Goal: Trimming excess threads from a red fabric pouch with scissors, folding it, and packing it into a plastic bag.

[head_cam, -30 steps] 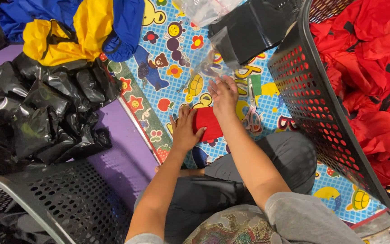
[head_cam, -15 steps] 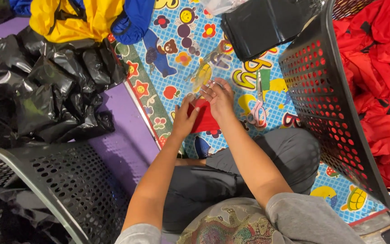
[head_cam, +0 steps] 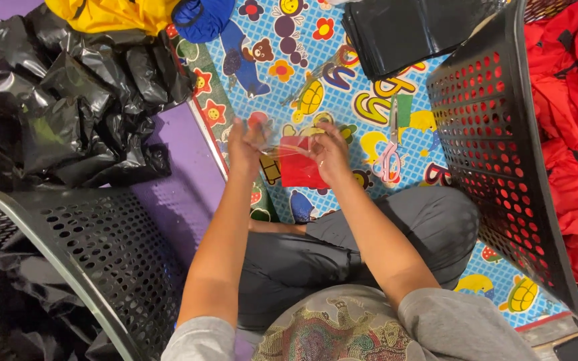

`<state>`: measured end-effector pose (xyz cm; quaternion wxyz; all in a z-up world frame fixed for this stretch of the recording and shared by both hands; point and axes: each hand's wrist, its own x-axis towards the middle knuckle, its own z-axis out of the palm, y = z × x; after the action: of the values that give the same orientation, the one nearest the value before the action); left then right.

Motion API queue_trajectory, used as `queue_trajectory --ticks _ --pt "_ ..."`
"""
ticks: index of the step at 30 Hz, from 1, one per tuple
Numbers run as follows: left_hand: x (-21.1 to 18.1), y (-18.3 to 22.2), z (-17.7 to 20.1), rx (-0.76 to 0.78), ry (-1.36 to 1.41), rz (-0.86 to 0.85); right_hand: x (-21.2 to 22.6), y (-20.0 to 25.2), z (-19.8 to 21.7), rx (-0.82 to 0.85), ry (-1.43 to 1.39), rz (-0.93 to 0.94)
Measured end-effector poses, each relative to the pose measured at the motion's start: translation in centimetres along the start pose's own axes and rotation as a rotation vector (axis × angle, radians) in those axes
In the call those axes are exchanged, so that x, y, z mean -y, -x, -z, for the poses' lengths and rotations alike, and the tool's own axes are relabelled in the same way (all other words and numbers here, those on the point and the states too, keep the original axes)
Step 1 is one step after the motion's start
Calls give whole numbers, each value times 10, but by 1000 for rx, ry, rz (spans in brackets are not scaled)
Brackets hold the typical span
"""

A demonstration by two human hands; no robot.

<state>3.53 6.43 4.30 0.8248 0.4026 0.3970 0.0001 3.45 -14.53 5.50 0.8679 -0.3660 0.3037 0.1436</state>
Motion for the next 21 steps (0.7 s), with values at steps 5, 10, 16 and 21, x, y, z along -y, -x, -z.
queue_trajectory --ticks 5,10,16,21 --pt "-21 -48 56 -128 -153 50 -14 -10 23 105 170 7" --pt "-60 -24 60 -156 -310 -44 -22 -8 27 157 242 44" --pt "-65 -23 94 -199 -20 -150 -16 12 5 174 564 166" --pt "-45 -42 127 -289 297 -182 -18 12 6 318 1101 429"
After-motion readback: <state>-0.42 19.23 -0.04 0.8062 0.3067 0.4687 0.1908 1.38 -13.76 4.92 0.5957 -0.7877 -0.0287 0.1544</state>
